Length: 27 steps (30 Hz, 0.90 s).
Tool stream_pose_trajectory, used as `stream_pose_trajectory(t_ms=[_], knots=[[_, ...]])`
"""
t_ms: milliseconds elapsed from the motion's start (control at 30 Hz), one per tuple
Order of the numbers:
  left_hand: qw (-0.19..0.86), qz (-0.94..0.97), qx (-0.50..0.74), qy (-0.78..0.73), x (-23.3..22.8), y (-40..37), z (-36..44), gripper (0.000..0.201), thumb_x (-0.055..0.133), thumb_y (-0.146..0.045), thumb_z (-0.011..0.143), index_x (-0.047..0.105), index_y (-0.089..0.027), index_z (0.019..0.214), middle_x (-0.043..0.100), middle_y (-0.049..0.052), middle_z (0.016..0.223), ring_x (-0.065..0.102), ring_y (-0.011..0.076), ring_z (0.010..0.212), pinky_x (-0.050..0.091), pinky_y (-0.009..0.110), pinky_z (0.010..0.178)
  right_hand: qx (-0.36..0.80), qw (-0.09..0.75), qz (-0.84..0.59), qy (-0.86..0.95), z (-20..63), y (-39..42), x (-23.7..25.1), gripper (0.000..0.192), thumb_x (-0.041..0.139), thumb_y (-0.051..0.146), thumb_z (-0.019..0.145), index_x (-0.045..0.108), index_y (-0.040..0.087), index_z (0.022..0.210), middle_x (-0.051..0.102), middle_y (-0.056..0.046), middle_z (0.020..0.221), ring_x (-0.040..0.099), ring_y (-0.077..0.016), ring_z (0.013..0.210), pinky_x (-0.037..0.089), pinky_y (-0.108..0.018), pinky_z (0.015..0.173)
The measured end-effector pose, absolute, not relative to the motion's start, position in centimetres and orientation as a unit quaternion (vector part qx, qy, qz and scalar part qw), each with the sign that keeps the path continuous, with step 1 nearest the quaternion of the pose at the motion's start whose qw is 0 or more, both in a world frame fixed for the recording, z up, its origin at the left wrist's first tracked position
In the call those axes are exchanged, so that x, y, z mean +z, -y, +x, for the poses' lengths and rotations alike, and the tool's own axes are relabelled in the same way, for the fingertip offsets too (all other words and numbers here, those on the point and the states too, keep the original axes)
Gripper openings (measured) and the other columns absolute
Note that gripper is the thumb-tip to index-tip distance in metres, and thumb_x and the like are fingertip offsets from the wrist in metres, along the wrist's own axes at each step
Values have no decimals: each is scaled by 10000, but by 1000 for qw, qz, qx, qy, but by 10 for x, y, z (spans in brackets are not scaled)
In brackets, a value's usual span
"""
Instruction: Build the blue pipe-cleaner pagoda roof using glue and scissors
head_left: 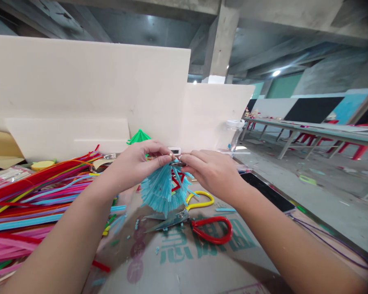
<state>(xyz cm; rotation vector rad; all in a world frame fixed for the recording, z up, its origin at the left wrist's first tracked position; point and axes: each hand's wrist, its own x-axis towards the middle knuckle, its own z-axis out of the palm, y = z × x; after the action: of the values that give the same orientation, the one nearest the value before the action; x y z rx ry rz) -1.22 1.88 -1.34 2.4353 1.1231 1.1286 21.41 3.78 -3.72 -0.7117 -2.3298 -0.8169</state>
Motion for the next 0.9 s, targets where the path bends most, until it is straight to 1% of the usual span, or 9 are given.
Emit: stream_pose_trajectory(t_ms=[167,333,433,667,800,900], knots=[[127,830,388,-380,-13,-18,-13,252,571,-407,894,718,-203,917,705,32,936,626,181,886,479,276,799,-287,317,-261,865,214,-36,-36,338,394,368,1019,650,147,1015,697,-61,829,602,-169,719,338,-296,611],[118,826,395,-384,-12,-19,-15,256,566,-401,899,711,-191,898,706,29,913,628,181,880,478,272,795,-272,296,-257,879,213,-35,-38,336,401,384,1015,644,156,1060,714,-87,907,626,-183,797,380,-291,647],[125,823,400,-383,-14,-22,-16,284,557,-429,904,705,-187,902,702,31,909,628,180,879,478,271,788,-277,298,-254,878,213,-36,-40,338,402,386,1014,651,162,1060,718,-95,914,629,-187,807,400,-294,665],[143,821,401,-381,-16,-26,-19,282,556,-432,907,707,-195,924,708,26,922,630,173,878,480,264,777,-294,280,-253,878,213,-36,-40,333,404,380,1013,654,162,1045,717,-99,924,630,-189,807,403,-296,666],[149,816,401,-389,-16,-26,-20,301,564,-455,899,711,-198,950,715,29,938,639,178,880,487,274,794,-273,263,-258,889,213,-36,-40,306,415,358,1009,640,160,1066,709,-95,941,630,-195,825,404,-293,671],[152,814,399,-394,-16,-25,-19,311,567,-458,895,715,-195,967,720,39,954,643,188,891,493,286,807,-256,250,-269,894,213,-36,-39,296,417,354,1007,636,159,1046,704,-97,949,626,-198,840,402,-291,679]])
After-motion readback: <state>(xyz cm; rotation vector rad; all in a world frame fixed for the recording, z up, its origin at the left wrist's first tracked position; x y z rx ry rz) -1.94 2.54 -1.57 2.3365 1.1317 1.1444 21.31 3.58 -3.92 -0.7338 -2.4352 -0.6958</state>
